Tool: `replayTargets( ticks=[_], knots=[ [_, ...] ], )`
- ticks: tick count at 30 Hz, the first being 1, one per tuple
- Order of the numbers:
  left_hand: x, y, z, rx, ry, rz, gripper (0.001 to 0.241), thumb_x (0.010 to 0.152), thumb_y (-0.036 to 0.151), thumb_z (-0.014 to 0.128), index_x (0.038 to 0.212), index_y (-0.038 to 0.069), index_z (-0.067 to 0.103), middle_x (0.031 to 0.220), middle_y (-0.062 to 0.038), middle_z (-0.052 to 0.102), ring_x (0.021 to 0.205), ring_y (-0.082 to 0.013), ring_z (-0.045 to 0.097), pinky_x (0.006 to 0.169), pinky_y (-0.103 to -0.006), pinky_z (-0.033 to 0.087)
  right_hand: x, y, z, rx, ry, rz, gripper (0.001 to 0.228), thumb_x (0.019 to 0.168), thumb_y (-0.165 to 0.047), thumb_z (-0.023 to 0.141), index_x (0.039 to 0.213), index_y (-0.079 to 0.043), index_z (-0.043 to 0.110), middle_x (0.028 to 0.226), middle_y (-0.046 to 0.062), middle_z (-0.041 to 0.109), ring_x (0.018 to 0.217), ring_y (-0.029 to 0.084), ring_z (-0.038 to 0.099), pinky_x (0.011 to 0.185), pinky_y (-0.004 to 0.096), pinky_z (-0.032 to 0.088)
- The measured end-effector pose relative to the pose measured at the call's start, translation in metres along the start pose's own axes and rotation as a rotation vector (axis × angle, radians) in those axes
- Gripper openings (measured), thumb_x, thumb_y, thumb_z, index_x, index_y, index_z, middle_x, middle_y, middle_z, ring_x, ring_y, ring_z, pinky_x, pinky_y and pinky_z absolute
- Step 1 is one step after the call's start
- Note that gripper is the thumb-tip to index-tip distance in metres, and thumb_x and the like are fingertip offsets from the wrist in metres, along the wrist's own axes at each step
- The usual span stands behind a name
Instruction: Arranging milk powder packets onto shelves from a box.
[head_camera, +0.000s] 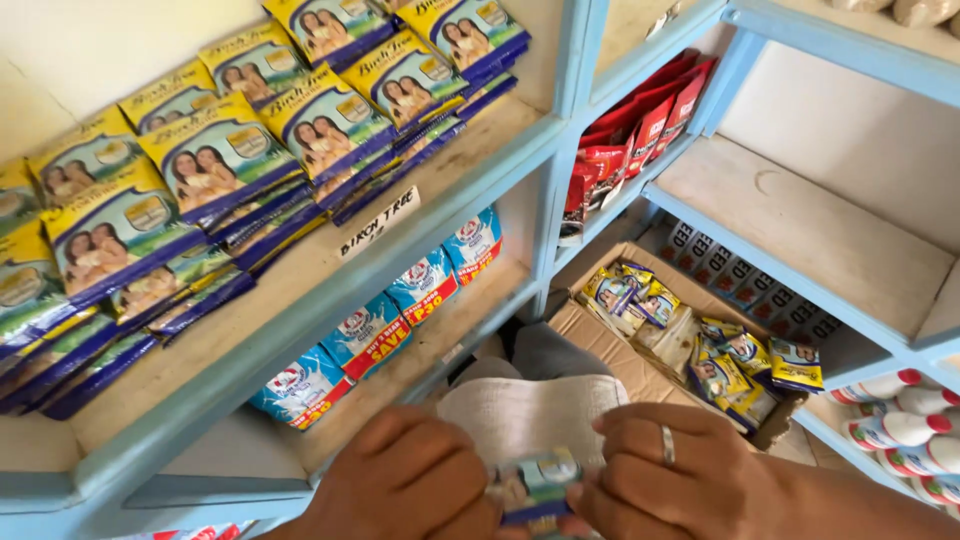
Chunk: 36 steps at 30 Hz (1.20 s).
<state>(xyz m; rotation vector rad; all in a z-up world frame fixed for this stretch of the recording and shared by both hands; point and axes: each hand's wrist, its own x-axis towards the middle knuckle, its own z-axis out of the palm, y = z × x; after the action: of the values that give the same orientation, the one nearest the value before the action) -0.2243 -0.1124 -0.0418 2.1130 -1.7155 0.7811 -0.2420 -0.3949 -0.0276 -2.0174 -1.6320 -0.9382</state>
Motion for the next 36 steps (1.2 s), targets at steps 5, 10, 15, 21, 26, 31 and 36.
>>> replayTargets(
  ticks=[5, 10, 15, 21, 26, 31, 36],
  knots=[
    [-0.006, 0.003, -0.013, -0.043, -0.024, -0.047, 0.017, 0.071, 0.030, 0.065, 0.080, 0.017, 0.057, 0.086, 0.002, 0.052, 0.089, -0.0157, 0.063, 0.080, -0.0333, 0.052, 0.011, -0.002, -0.008, 0.123, -0.038, 0.018, 0.015, 0.088, -0.011, 0.080, 0.085, -0.005, 0.067, 0.072, 0.001, 0.051, 0.068, 0.017, 0.063, 0.080, 0.035, 0.063],
    [-0.009, 0.007, -0.029, -0.188, -0.050, -0.120, 0.018, 0.071, 0.026, 0.067, 0.076, 0.014, 0.056, 0.083, 0.001, 0.050, 0.085, -0.0168, 0.060, 0.073, -0.0331, 0.048, 0.023, -0.004, -0.009, 0.294, -0.056, 0.051, 0.012, 0.088, -0.009, 0.079, 0.087, -0.002, 0.069, 0.073, 0.004, 0.052, 0.069, 0.022, 0.065, 0.079, 0.036, 0.062],
    [0.001, 0.000, -0.047, -0.330, -0.079, -0.098, 0.027, 0.065, 0.025, 0.074, 0.067, 0.011, 0.050, 0.074, -0.005, 0.048, 0.073, -0.0241, 0.057, 0.061, -0.0380, 0.043, 0.026, -0.006, -0.007, 0.522, -0.061, 0.189, 0.016, 0.092, -0.013, 0.083, 0.092, -0.006, 0.068, 0.081, 0.005, 0.061, 0.078, 0.025, 0.067, 0.087, 0.041, 0.063],
    [0.013, 0.008, -0.069, -0.383, 0.112, -0.367, 0.033, 0.084, 0.019, 0.089, 0.073, 0.007, 0.060, 0.074, -0.004, 0.054, 0.063, -0.0198, 0.058, 0.055, -0.0358, 0.044, 0.039, -0.018, 0.040, 0.897, 0.183, 0.494, 0.058, 0.092, -0.018, 0.075, 0.137, -0.014, 0.039, 0.132, 0.014, 0.059, 0.121, 0.026, 0.062, 0.105, 0.041, 0.050],
    [0.003, -0.007, -0.061, -0.365, 0.241, -0.571, 0.033, 0.080, 0.016, 0.088, 0.070, 0.005, 0.059, 0.075, -0.004, 0.057, 0.063, -0.0165, 0.057, 0.055, -0.0320, 0.043, -0.018, -0.033, 0.108, 0.881, 0.372, 0.607, 0.095, 0.090, -0.011, 0.082, 0.159, -0.014, 0.016, 0.146, 0.014, 0.048, 0.132, 0.027, 0.057, 0.109, 0.041, 0.050],
    [-0.004, -0.028, -0.056, -0.463, 0.294, -0.721, 0.032, 0.083, 0.013, 0.085, 0.070, 0.005, 0.057, 0.077, -0.003, 0.054, 0.067, -0.0138, 0.054, 0.058, -0.0299, 0.044, -0.022, -0.034, 0.116, 0.867, 0.456, 0.737, 0.074, 0.098, 0.003, 0.071, 0.156, -0.011, 0.027, 0.151, 0.015, 0.045, 0.137, 0.026, 0.055, 0.112, 0.042, 0.051],
    [0.004, -0.058, -0.060, -0.293, 0.411, -0.678, 0.041, 0.085, 0.012, 0.085, 0.069, 0.005, 0.048, 0.074, -0.003, 0.048, 0.068, -0.0163, 0.046, 0.061, -0.0313, 0.039, 0.013, -0.005, 0.095, 0.978, 0.377, 0.718, 0.051, 0.098, 0.006, 0.068, 0.144, -0.007, 0.050, 0.152, 0.014, 0.043, 0.140, 0.024, 0.052, 0.110, 0.039, 0.053]
  ],
)
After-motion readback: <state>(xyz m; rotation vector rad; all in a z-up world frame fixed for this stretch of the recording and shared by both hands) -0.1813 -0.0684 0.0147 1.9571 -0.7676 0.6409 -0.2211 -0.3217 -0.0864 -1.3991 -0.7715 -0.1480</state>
